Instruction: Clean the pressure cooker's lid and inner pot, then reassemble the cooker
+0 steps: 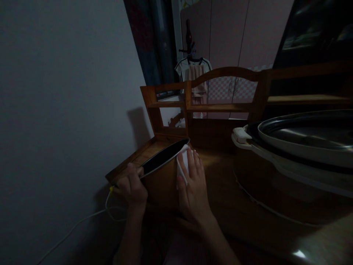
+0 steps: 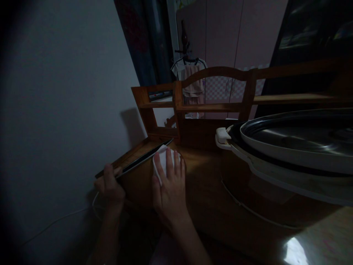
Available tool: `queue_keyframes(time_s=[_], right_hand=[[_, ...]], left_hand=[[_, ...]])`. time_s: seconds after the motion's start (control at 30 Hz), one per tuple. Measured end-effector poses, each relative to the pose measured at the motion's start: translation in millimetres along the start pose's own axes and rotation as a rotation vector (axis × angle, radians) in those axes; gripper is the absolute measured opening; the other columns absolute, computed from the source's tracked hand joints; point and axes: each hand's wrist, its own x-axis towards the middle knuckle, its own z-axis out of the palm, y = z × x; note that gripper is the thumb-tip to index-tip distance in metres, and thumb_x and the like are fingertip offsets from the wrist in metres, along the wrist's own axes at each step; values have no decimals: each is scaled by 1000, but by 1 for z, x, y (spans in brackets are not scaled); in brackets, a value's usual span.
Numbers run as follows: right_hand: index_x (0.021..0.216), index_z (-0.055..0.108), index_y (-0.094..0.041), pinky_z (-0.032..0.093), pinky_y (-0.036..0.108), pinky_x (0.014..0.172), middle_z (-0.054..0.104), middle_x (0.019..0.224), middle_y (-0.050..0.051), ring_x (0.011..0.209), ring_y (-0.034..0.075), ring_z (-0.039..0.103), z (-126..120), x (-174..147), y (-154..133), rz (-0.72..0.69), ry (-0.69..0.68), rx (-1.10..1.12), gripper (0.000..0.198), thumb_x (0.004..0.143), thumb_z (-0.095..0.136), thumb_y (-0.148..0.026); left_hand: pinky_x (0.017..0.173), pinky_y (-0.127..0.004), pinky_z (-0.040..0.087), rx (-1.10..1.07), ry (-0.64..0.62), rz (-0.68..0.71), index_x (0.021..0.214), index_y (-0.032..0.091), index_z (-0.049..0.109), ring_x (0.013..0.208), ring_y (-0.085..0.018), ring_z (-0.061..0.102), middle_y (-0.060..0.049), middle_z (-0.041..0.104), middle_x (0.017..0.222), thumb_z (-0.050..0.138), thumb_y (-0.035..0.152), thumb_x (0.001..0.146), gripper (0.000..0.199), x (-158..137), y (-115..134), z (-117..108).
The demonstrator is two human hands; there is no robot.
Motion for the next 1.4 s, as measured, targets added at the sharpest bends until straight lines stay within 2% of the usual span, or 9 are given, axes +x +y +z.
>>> queue_keyframes(time_s=[0.2, 0.3, 0.47, 0.6, 0.77, 0.93, 1.13, 1.27, 1.4], right_hand=[[160, 27, -35, 8, 69, 122, 5, 169, 2, 154, 38, 4, 4, -6, -14, -114, -80, -109, 67, 97, 48, -27], [159, 28, -35, 12, 62, 124, 12, 169, 0, 155, 31, 9, 3, 5, 8, 11, -8, -25, 57, 104, 40, -30], [160, 28, -27, 25, 50, 124, 29, 164, 4, 152, 21, 24, 5, 28, 50, 280, 114, 356, 51, 110, 24, -40], [160, 27, -26, 21, 53, 125, 23, 166, 3, 154, 22, 18, 10, 27, 31, 159, 134, 199, 51, 110, 25, -34], [161, 26, -26, 3, 68, 122, 12, 168, 2, 155, 33, 5, 19, 8, -21, -129, -52, -174, 55, 106, 35, -28], [161, 26, -30, 3, 63, 124, 14, 168, -1, 155, 29, 8, 19, 2, -25, -234, -144, -246, 57, 105, 38, -27], [159, 30, -32, 12, 59, 125, 17, 168, 0, 155, 29, 13, 10, 8, 9, -26, 17, -103, 56, 105, 41, -32], [159, 29, -31, 21, 51, 125, 27, 165, 1, 153, 22, 23, 10, 14, 42, 233, 104, 305, 51, 109, 31, -42], [159, 32, -26, 21, 48, 125, 32, 163, 4, 152, 22, 26, 14, 18, 59, 357, 98, 548, 54, 110, 26, -47]], left_hand=[[61, -33, 38, 97, 38, 42, 52, 23, 55, 56, -21, 57, -4, 60, 52, 29, 55, 100, 63, 14, 24, 17], [61, -34, 37, 144, 18, 75, 54, 22, 60, 58, -23, 59, -7, 63, 53, 27, 56, 100, 66, 17, 29, 24], [63, -35, 37, 137, -11, 120, 53, 21, 63, 58, -24, 62, -10, 65, 54, 28, 56, 100, 68, 18, 30, 30], [63, -35, 37, 125, -8, 75, 61, 18, 68, 64, -27, 65, -13, 69, 61, 28, 60, 99, 69, 27, 25, 31], [63, -35, 37, 156, 21, 5, 56, 20, 60, 62, -26, 59, -13, 67, 60, 22, 62, 98, 70, 47, 12, 28], [66, -35, 40, 130, 21, -21, 59, 21, 62, 67, -27, 63, -14, 69, 65, 21, 63, 98, 70, 49, 7, 27], [64, -36, 39, 83, -41, 48, 56, 21, 62, 65, -27, 64, -12, 67, 60, 23, 63, 98, 71, 43, 14, 31], [65, -36, 39, 43, -57, 45, 63, 19, 69, 67, -27, 65, -10, 69, 61, 27, 64, 97, 71, 40, 13, 29], [67, -36, 41, 29, -64, 44, 59, 20, 67, 69, -27, 67, -10, 71, 63, 26, 64, 98, 71, 36, 12, 26]])
